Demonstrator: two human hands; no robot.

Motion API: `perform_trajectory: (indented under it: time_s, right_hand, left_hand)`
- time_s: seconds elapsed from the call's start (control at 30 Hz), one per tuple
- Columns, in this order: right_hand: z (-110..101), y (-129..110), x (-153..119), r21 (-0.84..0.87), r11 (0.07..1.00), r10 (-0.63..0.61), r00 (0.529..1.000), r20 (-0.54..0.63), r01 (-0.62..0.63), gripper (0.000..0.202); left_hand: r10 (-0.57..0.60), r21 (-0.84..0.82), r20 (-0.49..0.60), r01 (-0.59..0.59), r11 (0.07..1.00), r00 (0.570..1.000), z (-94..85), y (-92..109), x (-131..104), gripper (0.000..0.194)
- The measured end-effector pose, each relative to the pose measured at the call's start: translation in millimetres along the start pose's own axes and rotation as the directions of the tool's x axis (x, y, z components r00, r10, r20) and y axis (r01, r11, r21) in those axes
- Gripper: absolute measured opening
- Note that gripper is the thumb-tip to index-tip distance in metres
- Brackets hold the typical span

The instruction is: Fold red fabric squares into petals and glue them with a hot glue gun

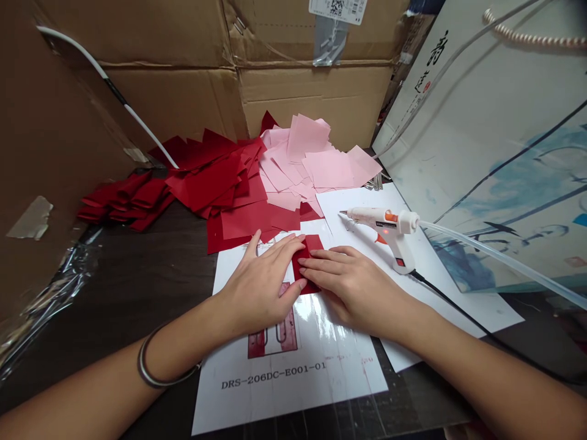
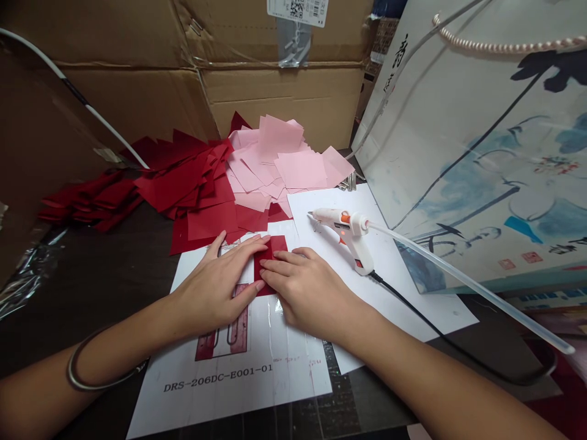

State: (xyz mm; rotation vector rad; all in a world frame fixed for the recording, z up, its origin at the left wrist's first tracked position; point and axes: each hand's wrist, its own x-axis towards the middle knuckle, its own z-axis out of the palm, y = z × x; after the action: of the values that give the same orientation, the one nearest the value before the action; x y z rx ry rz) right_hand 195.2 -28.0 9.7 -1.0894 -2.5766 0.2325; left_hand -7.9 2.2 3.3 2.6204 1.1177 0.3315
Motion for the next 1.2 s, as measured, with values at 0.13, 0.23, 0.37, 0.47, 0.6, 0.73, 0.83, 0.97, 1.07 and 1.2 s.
perform_trajectory:
  time_s: [0.13, 0.23, 0.37, 0.47, 0.6, 0.73, 0.83, 0.97, 1.07, 1.2]
  right_hand:
    - [0, 1, 0, -0.001, 1.000, -0.003, 1.000, -0.002, 0.003, 0.036]
    - [0, 1, 0, 0.000, 1.000, -0.006, 1.000, -0.006, 0.006, 0.035]
    - [0, 0, 0, 0.000, 1.000, -0.014, 1.000, -0.018, 0.014, 0.034]
    - [1, 1, 0, -0.001, 1.000, -0.018, 1.000, -0.020, 0.018, 0.033]
    - [0, 1, 0, 0.004, 1.000, -0.001, 1.000, 0.003, 0.001, 0.034]
    - [-9, -13, -7, 0.033, 0.998, 0.050, 0.998, -0.027, -0.049, 0.031]
    - [-15, -29, -31, 0.115, 0.978, 0.192, 0.961, -0.200, -0.172, 0.023]
    - [-11, -36, -78, 0.156, 0.855, 0.508, 0.736, -0.446, -0.495, 0.020]
    - [-6, -24, -97, 0.295, 0.676, 0.707, 0.483, -0.516, -0.675, 0.051]
    - [-10, 8, -87, 0.429, 0.624, 0.778, 0.473, -0.413, -0.653, 0.077]
  left_hand:
    - [0.021, 0.004, -0.017, -0.021, 1.000, 1.000, 1.0, -1, 0, 0.046]
    - [0.065, 0.023, -0.041, -0.064, 0.998, 0.997, 2.0, -1, 0, 0.043]
    - [0.132, 0.024, -0.104, -0.130, 0.991, 0.986, 2.8, -1, -1, 0.038]
    - [0.149, 0.015, -0.130, -0.149, 0.989, 0.980, 3.2, -1, -2, 0.035]
    - [0.128, 0.018, -0.096, -0.127, 0.992, 0.987, 3.0, -1, -2, 0.035]
    - [0.107, 0.033, -0.075, -0.105, 0.994, 0.991, 2.6, -1, -2, 0.041]
    - [0.088, 0.038, -0.056, -0.086, 0.996, 0.994, 2.3, -1, -2, 0.043]
    - [0.065, 0.024, -0.029, -0.064, 0.998, 0.998, 1.0, 0, -2, 0.043]
    - [0.059, 0.015, -0.019, -0.059, 0.998, 0.998, -0.2, 0, -2, 0.040]
    - [0.057, -0.004, -0.023, -0.058, 0.998, 0.998, -1.2, 1, -2, 0.038]
